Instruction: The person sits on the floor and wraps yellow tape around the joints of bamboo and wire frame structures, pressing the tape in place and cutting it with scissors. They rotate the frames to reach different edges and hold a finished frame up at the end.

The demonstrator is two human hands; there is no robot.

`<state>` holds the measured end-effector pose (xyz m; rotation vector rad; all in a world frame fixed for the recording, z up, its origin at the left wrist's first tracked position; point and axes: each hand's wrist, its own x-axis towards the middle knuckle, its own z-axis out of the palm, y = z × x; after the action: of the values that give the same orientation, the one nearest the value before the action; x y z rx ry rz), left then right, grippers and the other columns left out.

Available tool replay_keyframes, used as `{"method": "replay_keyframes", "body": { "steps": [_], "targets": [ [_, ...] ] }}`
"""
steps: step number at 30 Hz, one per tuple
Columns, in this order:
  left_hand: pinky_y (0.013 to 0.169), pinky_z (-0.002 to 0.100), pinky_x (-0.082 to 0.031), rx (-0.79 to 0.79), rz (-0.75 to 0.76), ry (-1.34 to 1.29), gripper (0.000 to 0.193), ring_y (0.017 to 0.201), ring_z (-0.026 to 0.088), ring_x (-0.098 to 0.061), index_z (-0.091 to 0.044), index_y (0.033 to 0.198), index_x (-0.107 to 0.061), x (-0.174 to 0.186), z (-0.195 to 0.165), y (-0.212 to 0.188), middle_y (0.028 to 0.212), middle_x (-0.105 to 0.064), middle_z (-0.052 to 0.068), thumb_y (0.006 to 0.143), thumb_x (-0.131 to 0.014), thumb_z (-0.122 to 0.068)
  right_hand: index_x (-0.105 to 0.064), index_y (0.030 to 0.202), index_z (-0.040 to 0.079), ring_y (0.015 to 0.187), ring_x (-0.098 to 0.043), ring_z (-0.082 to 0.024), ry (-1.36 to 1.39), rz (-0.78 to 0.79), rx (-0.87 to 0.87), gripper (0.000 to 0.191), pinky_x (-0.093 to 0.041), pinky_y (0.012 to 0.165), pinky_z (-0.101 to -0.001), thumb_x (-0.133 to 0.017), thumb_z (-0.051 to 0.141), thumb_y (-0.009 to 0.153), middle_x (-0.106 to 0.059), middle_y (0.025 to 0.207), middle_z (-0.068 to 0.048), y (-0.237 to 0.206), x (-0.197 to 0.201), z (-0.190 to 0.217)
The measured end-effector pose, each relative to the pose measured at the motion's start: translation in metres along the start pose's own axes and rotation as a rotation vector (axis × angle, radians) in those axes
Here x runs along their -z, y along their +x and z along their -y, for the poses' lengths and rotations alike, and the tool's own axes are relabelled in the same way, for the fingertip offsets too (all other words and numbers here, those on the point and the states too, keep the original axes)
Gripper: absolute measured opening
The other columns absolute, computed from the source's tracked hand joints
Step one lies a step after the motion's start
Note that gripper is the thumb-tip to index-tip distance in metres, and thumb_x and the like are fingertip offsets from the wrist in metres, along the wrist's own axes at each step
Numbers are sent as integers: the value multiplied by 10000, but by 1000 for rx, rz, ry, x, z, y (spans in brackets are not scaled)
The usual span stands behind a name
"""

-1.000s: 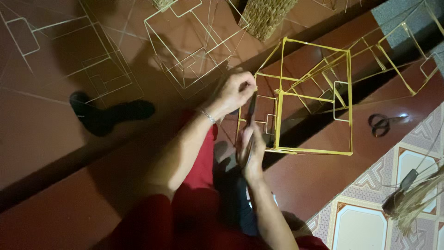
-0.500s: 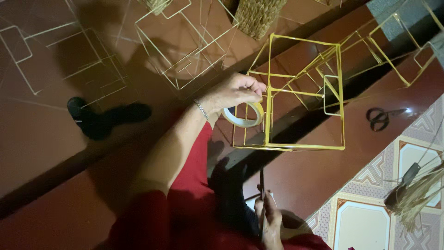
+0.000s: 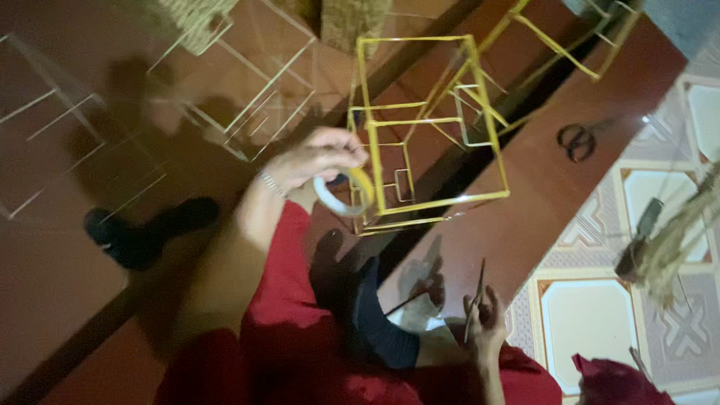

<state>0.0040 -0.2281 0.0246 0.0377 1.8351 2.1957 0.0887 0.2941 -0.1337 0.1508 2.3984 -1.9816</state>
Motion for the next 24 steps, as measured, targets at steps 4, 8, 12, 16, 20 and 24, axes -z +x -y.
{"method": "replay_keyframes", "body": {
  "steps": [4, 8, 12, 16, 20, 24],
  "targets": [
    [720, 197, -500, -107, -56, 65, 144, 873, 62, -622, -22, 1037, -688, -4, -11, -40, 1206, -736, 85, 949, -684, -135, -523, 1433, 9, 811, -629, -171, -493, -101, 102, 622, -541, 747, -306, -782, 87, 873, -678, 949, -137, 25, 5, 16],
    [734, 206, -470, -160, -239, 130, 151, 835, 47, -569, -35, 1124, -679, -6, -32, -94, 1153, -702, 70, 993, -630, -91, -581, 1357, 114, 800, -699, -278, -720, -157, -95, 485, -533, 736, -379, -762, 212, 919, -734, 994, -147, 34, -1, 35],
    [549, 140, -488, -379, 168, -262, 343, 602, 14, -510, -17, 1245, -687, -23, -58, -118, 1133, -706, 69, 923, -623, -115, -581, 1330, 121, 987, -682, -411, -771, -189, 153, 482, -544, 840, -500, -676, 110, 858, -686, 1124, -216, 41, -17, 41],
    [844, 253, -493, -422, 229, 226, 70, 912, 125, -579, -58, 1115, -654, -89, -56, -114, 1101, -656, 35, 1050, -632, -44, -574, 1362, 120, 1022, -637, -481, -935, -228, 170, 427, -515, 860, -540, -644, 110, 941, -663, 1155, -249, 47, -32, 35],
    [631, 248, -480, -301, 211, 292, 106, 739, 84, -596, -24, 1108, -696, -165, -14, -66, 1000, -690, 47, 1030, -631, -56, -607, 1267, 72, 1084, -632, -463, -1014, -245, 288, 492, -524, 893, -514, -619, 33, 776, -652, 1194, -265, 49, -30, 25],
    [457, 197, -456, -140, 253, 171, 198, 535, 20, -529, -41, 1171, -672, -199, 15, -26, 957, -653, 18, 1050, -529, -107, -688, 1237, 102, 1109, -630, -413, -974, -220, 299, 376, -525, 940, -493, -656, 45, 866, -687, 1195, -212, 48, -29, 28]
  ]
}}
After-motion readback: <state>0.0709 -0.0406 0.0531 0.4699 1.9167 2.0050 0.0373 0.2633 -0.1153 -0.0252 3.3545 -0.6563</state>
